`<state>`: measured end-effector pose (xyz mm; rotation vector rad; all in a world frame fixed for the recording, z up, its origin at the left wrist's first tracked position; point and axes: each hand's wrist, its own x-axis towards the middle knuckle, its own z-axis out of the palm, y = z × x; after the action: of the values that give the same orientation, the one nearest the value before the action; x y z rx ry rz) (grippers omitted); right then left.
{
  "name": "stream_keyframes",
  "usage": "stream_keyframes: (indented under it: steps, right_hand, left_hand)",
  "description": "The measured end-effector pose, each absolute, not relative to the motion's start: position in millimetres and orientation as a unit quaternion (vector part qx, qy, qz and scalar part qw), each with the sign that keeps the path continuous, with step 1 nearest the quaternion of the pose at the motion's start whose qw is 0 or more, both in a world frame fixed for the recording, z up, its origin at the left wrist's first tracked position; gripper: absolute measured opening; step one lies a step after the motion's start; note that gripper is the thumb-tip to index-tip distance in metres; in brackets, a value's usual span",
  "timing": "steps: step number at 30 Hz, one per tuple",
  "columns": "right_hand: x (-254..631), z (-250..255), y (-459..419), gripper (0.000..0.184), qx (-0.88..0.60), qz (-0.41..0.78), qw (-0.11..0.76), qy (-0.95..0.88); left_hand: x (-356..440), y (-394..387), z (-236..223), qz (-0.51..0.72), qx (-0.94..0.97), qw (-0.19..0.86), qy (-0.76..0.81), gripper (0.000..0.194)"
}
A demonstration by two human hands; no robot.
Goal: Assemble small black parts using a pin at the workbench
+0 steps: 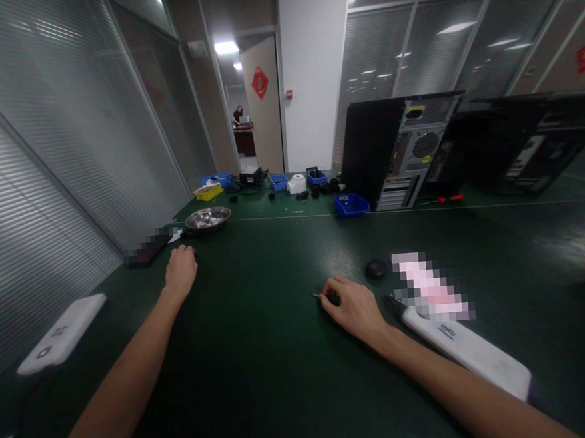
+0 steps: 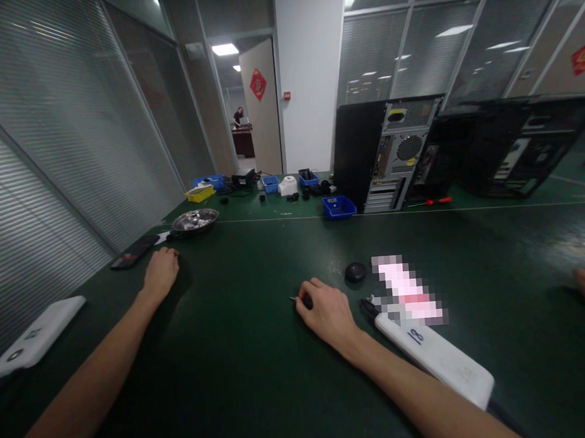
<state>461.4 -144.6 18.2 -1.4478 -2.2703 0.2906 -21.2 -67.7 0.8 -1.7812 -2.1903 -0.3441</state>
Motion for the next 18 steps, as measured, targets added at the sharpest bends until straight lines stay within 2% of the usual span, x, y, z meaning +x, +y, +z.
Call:
stream_keyframes:
  steps: [11, 18]
  right_hand:
    - [461.5, 18.4, -144.3, 0.015, -0.522, 0.109, 0.215, -0.818]
    - [461.8, 14.1, -142.5, 0.014, -0.522, 0.106, 0.221, -0.817]
  left_hand:
    - [-28.5, -70.0, 3.3, -0.153, -0.594, 0.128, -0.779, 0.033]
    - [-29.4, -74.5, 3.6, -0.208, -0.578, 0.078, -0.786, 0.025]
